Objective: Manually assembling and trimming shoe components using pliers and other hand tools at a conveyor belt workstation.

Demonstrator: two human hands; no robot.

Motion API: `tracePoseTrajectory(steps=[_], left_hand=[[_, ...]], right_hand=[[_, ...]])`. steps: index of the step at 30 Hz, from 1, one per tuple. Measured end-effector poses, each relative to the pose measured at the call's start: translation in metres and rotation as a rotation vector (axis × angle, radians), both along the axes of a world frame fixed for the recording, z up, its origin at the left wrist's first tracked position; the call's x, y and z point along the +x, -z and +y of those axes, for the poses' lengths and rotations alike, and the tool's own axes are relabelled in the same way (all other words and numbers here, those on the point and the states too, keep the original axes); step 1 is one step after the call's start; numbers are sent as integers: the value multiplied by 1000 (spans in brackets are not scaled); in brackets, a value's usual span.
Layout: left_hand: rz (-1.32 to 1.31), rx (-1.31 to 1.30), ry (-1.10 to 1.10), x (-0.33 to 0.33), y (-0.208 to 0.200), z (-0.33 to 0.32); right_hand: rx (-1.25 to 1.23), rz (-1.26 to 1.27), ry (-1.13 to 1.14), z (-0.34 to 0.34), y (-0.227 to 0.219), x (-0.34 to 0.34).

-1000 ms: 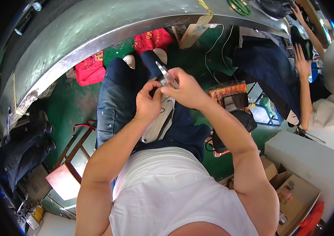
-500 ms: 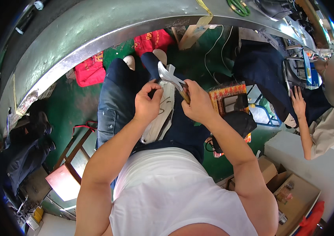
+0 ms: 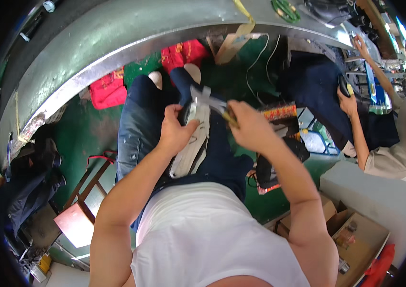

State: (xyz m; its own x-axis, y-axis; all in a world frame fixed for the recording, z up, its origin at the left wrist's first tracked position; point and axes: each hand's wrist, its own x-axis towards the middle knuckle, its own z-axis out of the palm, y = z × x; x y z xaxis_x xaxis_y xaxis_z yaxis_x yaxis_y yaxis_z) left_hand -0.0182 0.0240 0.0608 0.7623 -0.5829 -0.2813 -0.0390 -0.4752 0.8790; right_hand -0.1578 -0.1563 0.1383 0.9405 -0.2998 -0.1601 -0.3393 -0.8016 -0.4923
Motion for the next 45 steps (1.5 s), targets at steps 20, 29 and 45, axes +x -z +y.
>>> tracePoseTrajectory(steps=[20,29,45], left_hand=[[670,-196,232,43,-5,-8],[792,-135,146,66,-55,-22],[507,-164,56,1,11,100]], right_hand=[[1000,162,374,25,29,-37],[1332,-76,747,50,75,-69],[1137,-102,460,55,58,-52]])
